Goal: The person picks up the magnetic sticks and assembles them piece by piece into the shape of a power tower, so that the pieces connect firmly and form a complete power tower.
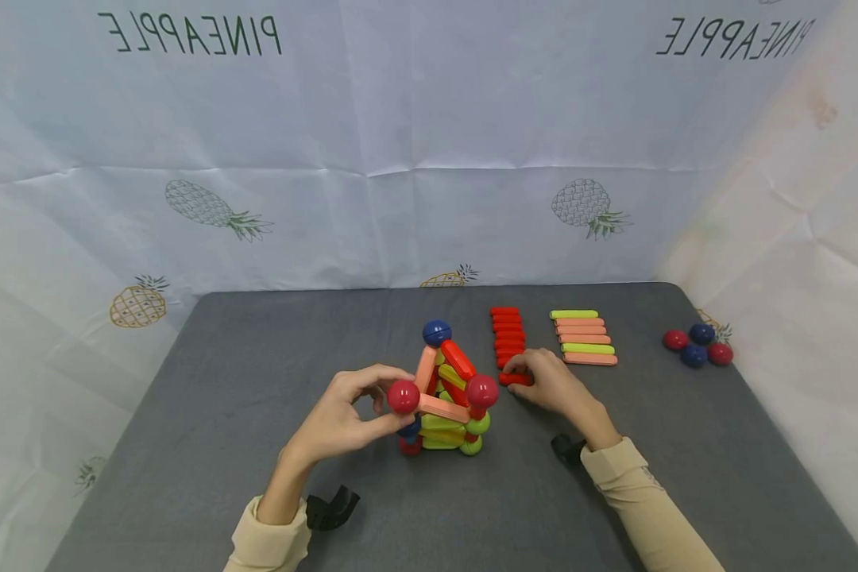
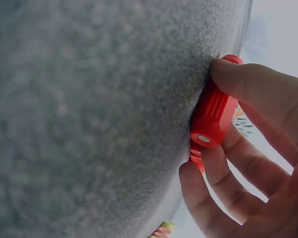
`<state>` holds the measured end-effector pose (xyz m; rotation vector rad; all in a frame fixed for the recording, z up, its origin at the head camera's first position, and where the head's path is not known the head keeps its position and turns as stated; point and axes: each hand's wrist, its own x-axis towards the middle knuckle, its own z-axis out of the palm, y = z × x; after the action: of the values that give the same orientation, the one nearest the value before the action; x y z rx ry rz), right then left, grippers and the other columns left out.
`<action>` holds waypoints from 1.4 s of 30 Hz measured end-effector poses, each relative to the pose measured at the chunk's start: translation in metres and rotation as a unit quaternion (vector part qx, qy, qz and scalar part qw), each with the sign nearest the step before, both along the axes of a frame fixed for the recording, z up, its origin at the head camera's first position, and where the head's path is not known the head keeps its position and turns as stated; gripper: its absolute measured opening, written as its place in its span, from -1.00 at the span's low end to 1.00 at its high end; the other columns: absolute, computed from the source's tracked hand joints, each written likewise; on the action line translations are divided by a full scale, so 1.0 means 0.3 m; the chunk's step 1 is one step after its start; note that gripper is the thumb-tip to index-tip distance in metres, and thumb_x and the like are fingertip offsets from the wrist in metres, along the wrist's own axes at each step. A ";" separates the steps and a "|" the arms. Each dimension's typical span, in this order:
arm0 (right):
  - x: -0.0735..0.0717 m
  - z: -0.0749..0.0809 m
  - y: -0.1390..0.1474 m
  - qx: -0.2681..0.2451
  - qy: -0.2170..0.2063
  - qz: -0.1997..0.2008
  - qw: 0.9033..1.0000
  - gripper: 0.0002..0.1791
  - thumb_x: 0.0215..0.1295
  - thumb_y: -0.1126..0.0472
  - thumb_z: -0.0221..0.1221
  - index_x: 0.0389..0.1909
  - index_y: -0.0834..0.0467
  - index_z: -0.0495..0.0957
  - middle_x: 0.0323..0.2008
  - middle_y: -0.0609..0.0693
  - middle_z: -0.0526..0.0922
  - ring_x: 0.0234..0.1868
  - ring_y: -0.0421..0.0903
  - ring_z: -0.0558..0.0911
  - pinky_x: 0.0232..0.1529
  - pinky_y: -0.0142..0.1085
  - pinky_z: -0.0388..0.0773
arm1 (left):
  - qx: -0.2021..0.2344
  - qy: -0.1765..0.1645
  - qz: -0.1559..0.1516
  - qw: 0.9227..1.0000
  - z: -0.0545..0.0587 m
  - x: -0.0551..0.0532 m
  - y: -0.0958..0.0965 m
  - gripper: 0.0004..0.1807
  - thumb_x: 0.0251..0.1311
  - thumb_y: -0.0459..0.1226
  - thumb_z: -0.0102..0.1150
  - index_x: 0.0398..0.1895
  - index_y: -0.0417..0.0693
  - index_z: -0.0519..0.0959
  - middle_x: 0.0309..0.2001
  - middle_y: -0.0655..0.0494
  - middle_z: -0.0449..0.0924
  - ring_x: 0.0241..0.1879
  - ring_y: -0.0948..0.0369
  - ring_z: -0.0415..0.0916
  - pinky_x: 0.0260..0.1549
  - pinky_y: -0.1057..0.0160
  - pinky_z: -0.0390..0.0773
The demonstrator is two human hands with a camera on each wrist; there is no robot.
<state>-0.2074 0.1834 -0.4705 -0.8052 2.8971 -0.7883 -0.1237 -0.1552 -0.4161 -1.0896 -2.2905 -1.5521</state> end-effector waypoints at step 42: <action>0.287 0.425 -0.295 -0.131 0.208 0.128 0.961 -0.77 0.07 0.21 0.51 -0.20 0.00 0.82 -0.33 -0.19 0.74 -0.20 -0.27 0.47 -0.26 -0.40 0.41 | -0.188 -0.090 0.020 0.978 -0.049 -0.026 -0.007 -0.56 0.08 -0.19 0.53 0.06 0.11 0.65 -0.21 0.27 0.73 -0.32 0.33 0.54 -0.36 0.31 0.61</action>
<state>-0.1213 0.0950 -0.3429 -1.5053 2.9625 -1.1044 -0.1316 -0.1573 -0.4307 -1.0057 -2.7929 -1.2794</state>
